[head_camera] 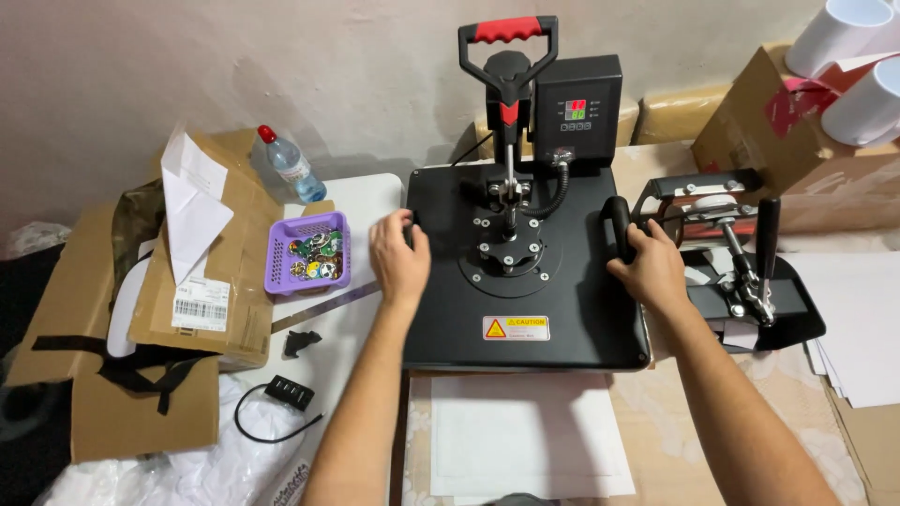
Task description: Placing transfer paper on a heat press, covering it with a Teflon sheet, closing the press for a timed cycle, and then removing the items.
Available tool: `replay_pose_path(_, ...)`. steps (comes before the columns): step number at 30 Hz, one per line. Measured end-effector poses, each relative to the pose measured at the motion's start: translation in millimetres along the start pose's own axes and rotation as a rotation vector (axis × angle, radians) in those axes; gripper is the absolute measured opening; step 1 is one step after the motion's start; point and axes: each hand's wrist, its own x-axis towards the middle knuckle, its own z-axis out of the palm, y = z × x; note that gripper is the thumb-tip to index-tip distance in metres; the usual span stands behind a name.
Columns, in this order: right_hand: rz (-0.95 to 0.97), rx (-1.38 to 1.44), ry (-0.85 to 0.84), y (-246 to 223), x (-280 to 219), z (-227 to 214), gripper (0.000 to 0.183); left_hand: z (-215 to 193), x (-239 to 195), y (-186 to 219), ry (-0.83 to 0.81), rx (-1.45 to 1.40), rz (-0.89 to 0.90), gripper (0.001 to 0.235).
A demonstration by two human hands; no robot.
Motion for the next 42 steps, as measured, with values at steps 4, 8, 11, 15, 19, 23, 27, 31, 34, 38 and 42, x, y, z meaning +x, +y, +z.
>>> replay_pose_path(4,0.011,0.044,-0.009,-8,-5,-11,0.075,16,5,-80,-0.561,0.25,-0.576,0.061)
replay_pose_path(8,0.017,0.1,-0.066,-32,-14,-39,0.072,58,-12,-139,-0.654,-0.096,-0.74,0.054)
replay_pose_path(11,0.005,0.065,-0.078,-24,-7,-30,0.076,42,-10,-89,-0.581,-0.141,-0.897,0.054)
replay_pose_path(15,-0.017,0.056,-0.086,-6,4,-17,0.076,41,-12,-81,-0.582,-0.067,-0.913,0.054)
replay_pose_path(19,-0.054,0.05,-0.106,-4,10,-27,0.074,20,-1,-34,-0.549,-0.081,-0.933,0.055)
replay_pose_path(23,-0.094,-0.108,-0.14,12,23,-32,0.072,2,10,6,-0.552,-0.145,-0.985,0.064)
replay_pose_path(27,-0.371,-0.318,0.005,-31,50,-69,0.06,14,2,-15,-0.556,-0.108,-0.955,0.063)
replay_pose_path(31,-0.69,0.008,0.45,-182,67,-151,0.058,28,-7,-34,-0.52,-0.135,-0.974,0.067)
replay_pose_path(34,-0.817,-0.007,0.328,-233,106,-146,0.078,36,-16,-49,-0.478,-0.192,-0.977,0.069)
replay_pose_path(38,-0.73,-0.401,0.202,-252,148,-118,0.103,37,-16,-52,-0.457,-0.169,-0.949,0.071)
replay_pose_path(42,-0.761,-0.494,0.387,-246,182,-119,0.078,35,-15,-48,-0.448,-0.122,-0.962,0.071)
